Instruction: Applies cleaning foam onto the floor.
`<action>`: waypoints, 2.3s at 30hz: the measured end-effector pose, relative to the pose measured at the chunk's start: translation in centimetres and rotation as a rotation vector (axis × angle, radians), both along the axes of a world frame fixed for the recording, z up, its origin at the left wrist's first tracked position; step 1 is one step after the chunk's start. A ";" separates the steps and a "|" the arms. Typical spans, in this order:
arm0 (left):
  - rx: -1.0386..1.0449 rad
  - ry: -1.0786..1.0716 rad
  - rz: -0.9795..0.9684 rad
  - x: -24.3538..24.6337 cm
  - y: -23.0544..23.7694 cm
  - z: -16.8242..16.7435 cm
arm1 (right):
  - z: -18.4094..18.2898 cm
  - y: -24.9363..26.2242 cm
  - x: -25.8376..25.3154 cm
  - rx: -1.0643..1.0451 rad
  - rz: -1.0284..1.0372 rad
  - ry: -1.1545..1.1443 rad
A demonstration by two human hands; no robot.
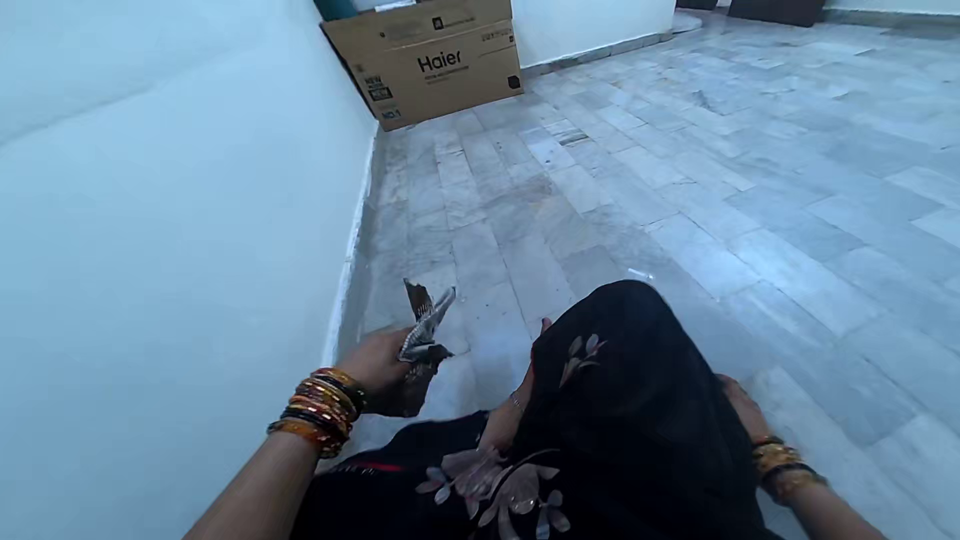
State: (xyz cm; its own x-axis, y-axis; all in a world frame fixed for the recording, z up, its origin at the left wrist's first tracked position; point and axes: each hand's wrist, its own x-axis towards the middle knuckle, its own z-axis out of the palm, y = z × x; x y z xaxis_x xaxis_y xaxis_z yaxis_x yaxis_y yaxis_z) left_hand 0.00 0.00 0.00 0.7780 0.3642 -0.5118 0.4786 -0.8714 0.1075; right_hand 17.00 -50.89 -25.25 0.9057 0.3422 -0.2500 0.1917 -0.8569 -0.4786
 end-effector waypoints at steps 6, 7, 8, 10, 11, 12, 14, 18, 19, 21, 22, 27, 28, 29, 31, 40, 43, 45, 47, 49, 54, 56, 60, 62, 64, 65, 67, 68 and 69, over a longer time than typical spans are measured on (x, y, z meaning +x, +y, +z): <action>-0.011 0.062 0.003 11.9 -0.6 -5.9 | -4.3 4.7 2.2 0.171 -0.061 -0.237; -0.003 0.055 0.011 14.3 -0.5 -6.9 | -4.8 5.3 2.8 0.209 -0.066 -0.253; 0.009 0.021 0.021 16.5 -0.2 -8.0 | -4.9 5.9 3.5 0.257 -0.077 -0.249; -0.008 -0.121 0.041 20.1 -0.4 -9.8 | -4.3 7.4 5.0 0.404 -0.122 -0.178; -0.035 -0.196 0.048 21.4 -1.1 -10.0 | -3.7 8.2 5.8 0.489 -0.143 -0.131; -0.075 -0.247 0.044 22.4 -2.1 -9.9 | -3.0 8.9 6.6 0.575 -0.159 -0.094; -0.140 -0.297 -0.019 23.3 -3.7 -9.9 | -2.1 10.3 8.2 0.694 -0.153 -0.135; -0.183 -0.230 -0.157 20.0 -4.4 -12.7 | -1.0 13.0 11.1 0.765 0.023 -0.396; -0.217 -0.169 -0.121 18.4 -4.0 -14.0 | -0.9 13.6 11.7 0.772 0.074 -0.470; -0.362 -0.073 0.026 14.1 -3.2 -17.1 | -0.6 14.6 12.5 0.775 0.145 -0.573; -0.459 -0.059 0.099 11.8 -3.2 -18.6 | -0.4 14.9 12.7 0.773 0.157 -0.582; -0.818 -0.106 0.176 3.9 -5.2 -22.1 | -0.6 15.5 12.5 0.790 0.088 -0.552; -0.811 -0.084 0.159 3.6 -5.3 -21.9 | -0.6 15.5 12.3 0.798 0.070 -0.529; -0.782 -0.038 0.139 3.5 -5.3 -21.4 | -0.5 15.5 12.1 0.800 0.049 -0.496; -0.661 0.132 0.066 3.5 -4.9 -20.1 | 0.3 15.4 11.5 0.787 0.005 -0.422; -0.331 0.427 -0.063 0.0 -3.5 -16.5 | 7.5 18.8 11.2 0.627 -0.262 0.033; -0.295 0.422 -0.051 0.0 -4.4 -16.0 | 4.6 21.2 16.0 0.533 -0.007 -0.287; -0.303 0.408 -0.060 0.1 -4.4 -15.8 | 8.5 24.0 18.5 0.404 0.155 -0.253; -0.321 0.388 -0.081 0.4 -4.3 -15.8 | 14.1 27.7 19.0 0.366 0.226 -0.241; -0.339 0.373 -0.090 1.0 -4.4 -15.6 | 18.4 31.4 18.9 0.438 0.332 -0.306; -0.334 0.339 -0.141 2.2 -5.6 -16.0 | 22.0 40.2 14.2 0.563 0.485 -0.374; -0.340 0.324 -0.149 2.1 -5.6 -16.3 | 20.4 43.1 11.2 0.534 0.456 -0.309; -0.367 0.310 -0.138 1.8 -5.5 -16.1 | 12.0 46.6 7.0 0.371 0.377 -0.106; -0.360 0.300 -0.150 1.8 -5.6 -16.0 | 8.0 46.9 5.9 0.256 0.373 -0.022; -0.360 0.293 -0.183 2.1 -5.7 -15.7 | 5.9 46.9 6.0 0.139 0.405 0.044; -0.361 0.289 -0.196 2.3 -5.7 -15.8 | 5.5 46.9 6.4 0.091 0.428 0.067; -0.374 0.284 -0.208 2.6 -5.5 -15.8 | 5.1 47.0 7.4 0.062 0.458 0.101; -0.381 0.287 -0.212 2.7 -5.5 -15.7 | 4.9 47.0 7.8 0.065 0.459 0.124; -0.387 0.289 -0.213 2.9 -5.6 -15.7 | 4.8 46.9 8.0 0.071 0.450 0.155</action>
